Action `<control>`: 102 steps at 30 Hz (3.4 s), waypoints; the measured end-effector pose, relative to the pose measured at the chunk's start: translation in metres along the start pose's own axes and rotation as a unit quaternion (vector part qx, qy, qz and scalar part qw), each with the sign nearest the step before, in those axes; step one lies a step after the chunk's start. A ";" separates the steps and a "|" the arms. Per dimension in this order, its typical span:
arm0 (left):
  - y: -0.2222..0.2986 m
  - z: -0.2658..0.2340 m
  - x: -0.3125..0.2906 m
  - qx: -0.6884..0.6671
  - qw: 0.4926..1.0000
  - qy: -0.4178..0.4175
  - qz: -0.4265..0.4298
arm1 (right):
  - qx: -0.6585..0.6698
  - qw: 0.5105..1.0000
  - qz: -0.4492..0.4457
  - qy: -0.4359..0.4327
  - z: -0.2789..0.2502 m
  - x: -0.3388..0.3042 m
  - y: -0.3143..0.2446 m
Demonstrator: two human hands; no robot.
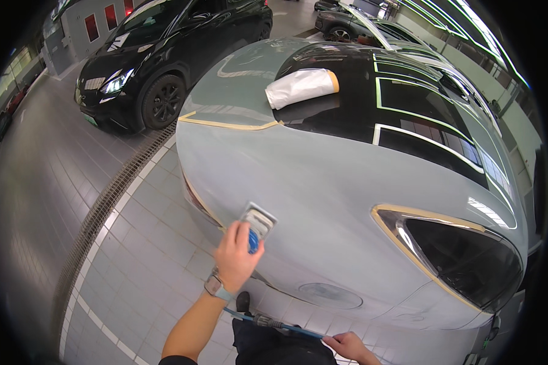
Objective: The person retrieves a sanding block and a spray bottle from a tool cart, then walks to a light green car with taped-off panels. They spray the surface and sand the rear quarter panel and door area with the sanding block, moving methodically along the taped edges and over the body panels.
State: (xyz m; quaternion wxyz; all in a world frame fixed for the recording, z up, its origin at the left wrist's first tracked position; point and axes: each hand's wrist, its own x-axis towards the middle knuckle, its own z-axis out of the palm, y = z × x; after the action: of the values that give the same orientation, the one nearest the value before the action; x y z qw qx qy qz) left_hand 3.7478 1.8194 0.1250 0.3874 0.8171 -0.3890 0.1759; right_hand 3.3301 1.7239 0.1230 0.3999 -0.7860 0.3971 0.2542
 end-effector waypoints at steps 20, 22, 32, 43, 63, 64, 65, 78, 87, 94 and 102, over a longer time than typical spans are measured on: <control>0.158 0.104 -0.192 -0.131 0.941 0.182 -0.254 | -0.010 0.997 0.028 0.070 -0.062 -0.095 0.199; 0.131 0.102 -0.184 -0.134 0.932 0.180 -0.286 | -0.038 0.998 0.020 0.051 -0.066 -0.089 0.182; -0.007 0.045 -0.111 -0.162 0.948 0.163 -0.220 | -0.019 0.996 0.065 -0.056 -0.031 -0.039 0.029; -0.079 0.027 -0.079 -0.169 0.960 0.130 -0.181 | -0.006 0.992 0.068 -0.104 -0.007 -0.003 -0.013; -0.061 0.050 -0.133 -0.228 0.921 0.152 -0.278 | -0.095 0.975 0.171 -0.102 -0.010 0.005 -0.005; -0.060 0.051 -0.133 -0.231 0.921 0.177 -0.257 | -0.090 0.975 0.177 -0.101 -0.011 0.005 -0.004; -0.060 0.051 -0.133 -0.231 0.918 0.151 -0.283 | -0.085 0.974 0.184 -0.101 -0.012 0.006 -0.004; -0.069 0.039 -0.106 -0.204 0.939 0.165 -0.223 | -0.091 0.970 0.189 -0.123 -0.015 0.020 -0.026; -0.053 0.042 -0.097 -0.156 0.958 0.164 -0.174 | -0.048 0.976 0.171 -0.123 -0.019 0.023 -0.013; 0.030 0.059 -0.149 -0.113 0.984 0.096 -0.096 | -0.027 0.979 0.150 -0.138 -0.021 0.009 0.025; 0.069 0.066 -0.158 -0.053 0.983 0.147 -0.096 | -0.023 0.987 0.001 -0.159 -0.016 0.023 0.108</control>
State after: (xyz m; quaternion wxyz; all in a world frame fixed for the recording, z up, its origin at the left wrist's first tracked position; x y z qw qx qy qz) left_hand 3.5933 1.8204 0.0238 0.4978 0.7945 -0.2562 0.2350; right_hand 3.2543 1.6617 0.0692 0.4390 -0.7444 0.3235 0.3855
